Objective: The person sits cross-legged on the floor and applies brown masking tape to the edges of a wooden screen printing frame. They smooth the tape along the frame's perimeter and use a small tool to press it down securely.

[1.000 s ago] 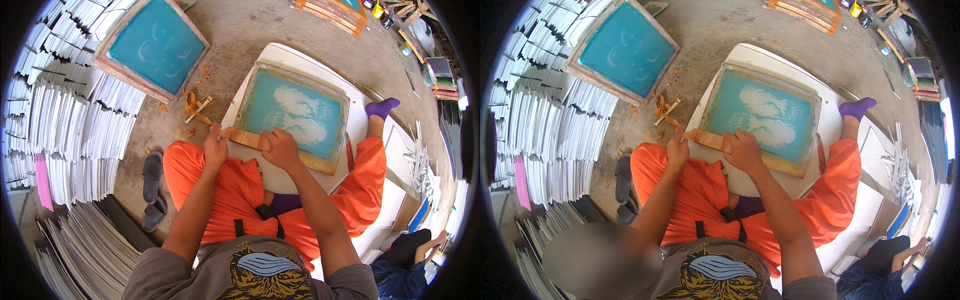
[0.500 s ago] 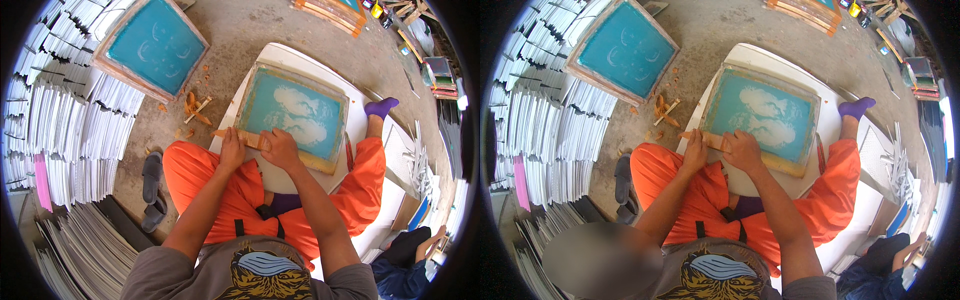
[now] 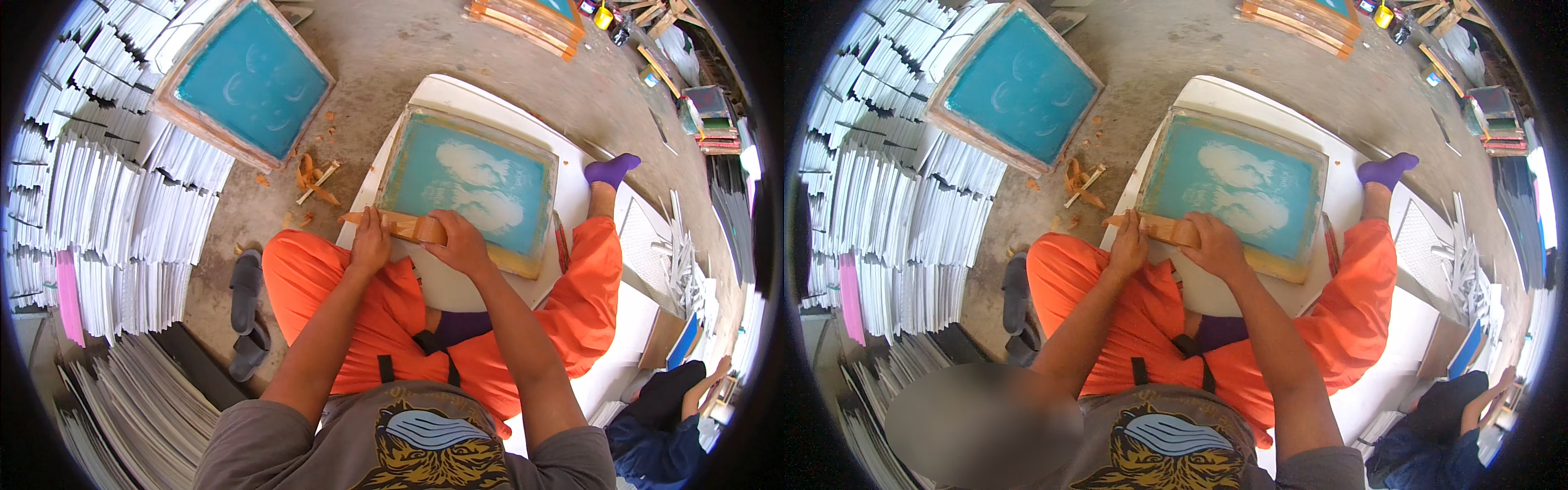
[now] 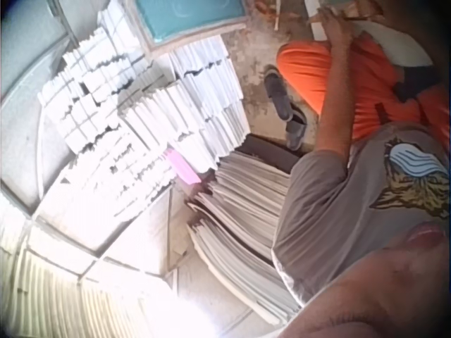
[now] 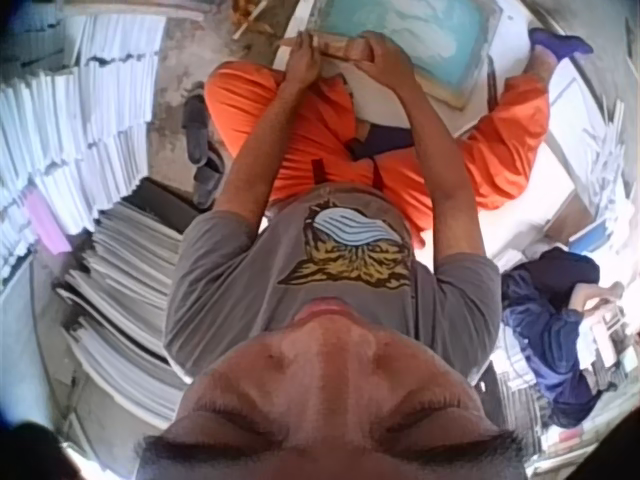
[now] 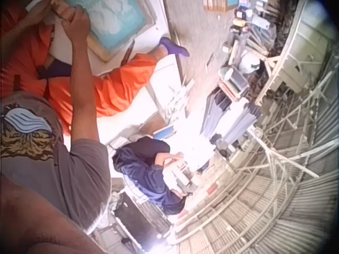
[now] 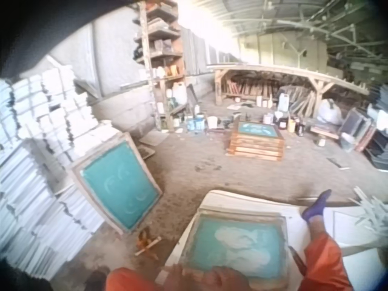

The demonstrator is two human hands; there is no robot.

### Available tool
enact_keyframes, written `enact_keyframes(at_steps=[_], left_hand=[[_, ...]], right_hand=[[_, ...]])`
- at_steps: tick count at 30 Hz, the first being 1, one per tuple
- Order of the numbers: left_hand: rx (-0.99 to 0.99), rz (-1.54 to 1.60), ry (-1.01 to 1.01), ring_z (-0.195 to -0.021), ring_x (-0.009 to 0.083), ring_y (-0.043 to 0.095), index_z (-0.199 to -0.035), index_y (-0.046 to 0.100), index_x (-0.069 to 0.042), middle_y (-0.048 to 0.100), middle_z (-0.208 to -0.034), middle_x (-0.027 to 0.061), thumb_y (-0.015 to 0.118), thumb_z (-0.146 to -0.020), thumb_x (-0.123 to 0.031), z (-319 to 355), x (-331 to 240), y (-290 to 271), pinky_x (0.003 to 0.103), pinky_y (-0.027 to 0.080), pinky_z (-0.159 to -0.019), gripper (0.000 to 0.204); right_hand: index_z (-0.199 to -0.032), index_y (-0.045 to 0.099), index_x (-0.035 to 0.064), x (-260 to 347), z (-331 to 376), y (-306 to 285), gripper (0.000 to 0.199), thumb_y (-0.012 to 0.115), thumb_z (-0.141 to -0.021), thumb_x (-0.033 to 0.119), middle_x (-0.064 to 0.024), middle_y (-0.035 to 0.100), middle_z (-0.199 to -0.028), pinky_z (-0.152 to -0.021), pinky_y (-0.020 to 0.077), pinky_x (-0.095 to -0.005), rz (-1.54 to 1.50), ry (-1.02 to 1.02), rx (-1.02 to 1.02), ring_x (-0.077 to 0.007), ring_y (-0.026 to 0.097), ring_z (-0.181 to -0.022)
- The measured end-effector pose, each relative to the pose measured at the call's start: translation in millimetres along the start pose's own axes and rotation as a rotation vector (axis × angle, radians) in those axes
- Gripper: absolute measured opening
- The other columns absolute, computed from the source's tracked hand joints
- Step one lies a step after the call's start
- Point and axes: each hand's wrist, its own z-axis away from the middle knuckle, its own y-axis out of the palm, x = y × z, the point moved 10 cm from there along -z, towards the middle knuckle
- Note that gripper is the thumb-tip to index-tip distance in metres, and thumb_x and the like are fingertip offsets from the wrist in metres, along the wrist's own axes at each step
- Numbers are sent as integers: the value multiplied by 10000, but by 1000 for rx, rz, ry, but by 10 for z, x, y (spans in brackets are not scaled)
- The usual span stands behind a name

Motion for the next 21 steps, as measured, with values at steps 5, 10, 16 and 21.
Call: enact_keyframes(at_steps=[5, 10, 16, 21], left_hand=[[8, -139, 48, -1479, 512, 342, -1531, 337, 133, 301, -1602, 375, 394, -1118, -283, 23, -27, 50, 494, 333, -1216, 590], [11, -262, 57, -1496, 495, 324, -1552, 298, 122, 283, -1621, 353, 395, -1114, -327, 36, -6, 120, 516, 295, -1235, 635], [23, -310, 52, -1515, 467, 307, -1559, 292, 117, 279, -1629, 343, 378, -1121, -347, 49, 19, 139, 512, 272, -1250, 644], [26, -295, 67, -1490, 524, 314, -1543, 290, 141, 273, -1610, 380, 370, -1119, -287, 40, -7, 117, 519, 299, -1233, 608]], right_hand=[[-1325, 633, 165, -74, 37, 4, 624, 848, -756, 305, -128, 673, -1076, -821, 565, -475, -7, 21, 26, -377, 681, -969], [-1330, 657, 167, -59, 26, -52, 628, 841, -745, 303, -125, 674, -1032, -804, 567, -474, 63, -8, 59, -371, 685, -931], [-1352, 645, 171, -152, 161, -139, 646, 837, -743, 270, -117, 677, -1017, -784, 556, -452, 176, 2, 155, -341, 674, -902], [-1416, 596, 159, -118, 238, -204, 687, 798, -764, 243, -107, 683, -1027, -850, 536, -447, 263, -34, 235, -332, 672, -941]])
